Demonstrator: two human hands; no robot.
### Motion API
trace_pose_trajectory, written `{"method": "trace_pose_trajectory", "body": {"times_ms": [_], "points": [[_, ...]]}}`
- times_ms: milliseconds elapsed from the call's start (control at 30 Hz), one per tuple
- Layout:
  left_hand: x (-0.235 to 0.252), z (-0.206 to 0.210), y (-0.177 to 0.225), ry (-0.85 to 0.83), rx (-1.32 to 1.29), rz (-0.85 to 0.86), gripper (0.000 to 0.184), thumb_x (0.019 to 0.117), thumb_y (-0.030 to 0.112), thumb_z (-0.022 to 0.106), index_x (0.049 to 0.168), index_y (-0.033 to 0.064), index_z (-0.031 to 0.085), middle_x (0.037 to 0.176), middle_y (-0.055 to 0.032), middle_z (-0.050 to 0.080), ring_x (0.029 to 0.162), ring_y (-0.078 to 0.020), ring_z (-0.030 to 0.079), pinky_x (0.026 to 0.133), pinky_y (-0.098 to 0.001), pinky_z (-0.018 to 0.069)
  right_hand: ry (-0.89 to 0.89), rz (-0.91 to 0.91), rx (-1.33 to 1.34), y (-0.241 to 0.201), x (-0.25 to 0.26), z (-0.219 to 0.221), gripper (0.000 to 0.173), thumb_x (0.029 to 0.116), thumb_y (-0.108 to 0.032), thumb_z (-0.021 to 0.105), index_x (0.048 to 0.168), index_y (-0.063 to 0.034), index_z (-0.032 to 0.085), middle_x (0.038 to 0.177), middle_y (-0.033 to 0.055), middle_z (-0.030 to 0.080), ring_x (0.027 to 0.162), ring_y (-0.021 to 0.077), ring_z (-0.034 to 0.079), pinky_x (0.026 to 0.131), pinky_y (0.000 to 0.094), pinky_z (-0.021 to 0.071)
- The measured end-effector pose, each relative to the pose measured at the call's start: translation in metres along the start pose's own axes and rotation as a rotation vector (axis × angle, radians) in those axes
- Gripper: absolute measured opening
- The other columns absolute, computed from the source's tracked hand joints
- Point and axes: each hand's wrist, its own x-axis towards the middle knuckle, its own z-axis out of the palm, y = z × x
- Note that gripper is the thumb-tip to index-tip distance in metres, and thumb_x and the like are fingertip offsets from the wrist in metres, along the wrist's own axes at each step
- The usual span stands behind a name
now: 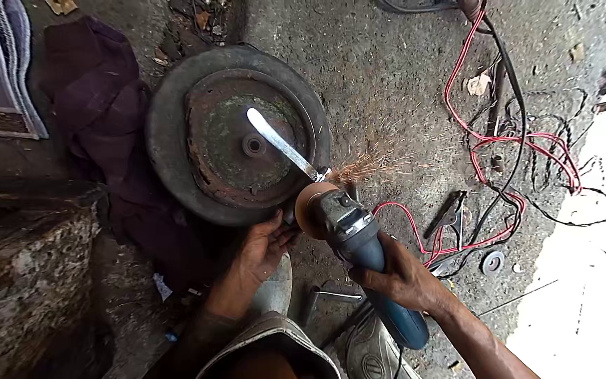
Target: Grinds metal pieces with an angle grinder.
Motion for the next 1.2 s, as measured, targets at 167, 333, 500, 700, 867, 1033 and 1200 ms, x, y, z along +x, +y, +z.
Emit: {"method": "trace_pose_trajectory", "body": {"times_ms": [167,333,500,700,867,1033,1200], "points": [[0.0007,-0.0005,-0.0005,0.001,-0.009,0.008,0.030,0.1084,0.021,0.047,0.110,-0.0020,0.065,0.096,-0.0168,0.074,0.087,-0.0222,0.074,0.080,-0.0333,0.0611,-0.004,0.002,-0.012,0.0002,0.0012,-0.0002,0.059,0.0766,-0.044,0.077,0.121,-0.0117,0.057,0.093,-0.0064,0.069,0.081,0.0015,0.068,0.073,0.0247,0.0595],[0.0002,0.0001,-0.0005,0.015,-0.012,0.007,0.028,0.1078,0.022,0.049,0.111,-0.0020,0.064,0.096,-0.0160,0.073,0.087,-0.0224,0.074,0.081,-0.0341,0.0611,-0.019,-0.003,-0.044,-0.0010,0.0029,-0.0004,0.060,0.0767,-0.046,0.077,0.122,-0.0117,0.057,0.093,-0.0060,0.069,0.081,0.0016,0.068,0.073,0.0257,0.0591],[0.0006,-0.0004,-0.0008,0.022,-0.015,0.008,0.028,0.1076,0.021,0.049,0.110,-0.0018,0.065,0.095,-0.0154,0.073,0.085,-0.0219,0.073,0.079,-0.0337,0.0613,-0.024,-0.011,-0.045,-0.0022,0.0042,-0.0003,0.061,0.0763,-0.046,0.077,0.121,-0.0112,0.057,0.094,-0.0060,0.068,0.083,0.0011,0.068,0.074,0.0242,0.0585],[0.0008,-0.0002,0.0001,0.007,-0.005,-0.005,0.032,0.1092,0.023,0.045,0.113,-0.0032,0.064,0.098,-0.0166,0.073,0.089,-0.0229,0.073,0.082,-0.0350,0.0609,-0.027,-0.022,-0.023,0.0000,0.0038,-0.0018,0.062,0.0775,-0.044,0.077,0.125,-0.0106,0.057,0.096,-0.0056,0.069,0.084,0.0019,0.069,0.075,0.0252,0.0599],[0.0001,0.0007,0.0001,0.020,-0.007,-0.011,0.032,0.1091,0.023,0.045,0.113,-0.0028,0.064,0.098,-0.0163,0.073,0.088,-0.0227,0.073,0.081,-0.0345,0.0610,-0.024,-0.022,-0.031,-0.0006,0.0036,-0.0019,0.062,0.0769,-0.044,0.077,0.125,-0.0102,0.057,0.096,-0.0053,0.069,0.084,0.0016,0.068,0.076,0.0249,0.0595],[0.0008,0.0011,-0.0001,0.026,-0.013,-0.012,0.032,0.1088,0.023,0.046,0.112,-0.0030,0.064,0.097,-0.0165,0.073,0.088,-0.0230,0.074,0.081,-0.0347,0.0610,-0.030,-0.036,-0.017,0.0008,0.0038,-0.0031,0.061,0.0780,-0.043,0.077,0.125,-0.0101,0.056,0.096,-0.0057,0.069,0.084,0.0012,0.068,0.075,0.0241,0.0596],[0.0005,0.0010,-0.0003,0.025,-0.008,-0.004,0.032,0.1091,0.023,0.045,0.111,-0.0030,0.064,0.097,-0.0167,0.073,0.088,-0.0232,0.074,0.081,-0.0347,0.0611,-0.030,-0.038,-0.009,0.0018,0.0043,-0.0041,0.060,0.0777,-0.043,0.077,0.124,-0.0108,0.057,0.094,-0.0060,0.069,0.081,0.0012,0.069,0.074,0.0242,0.0601]]}}
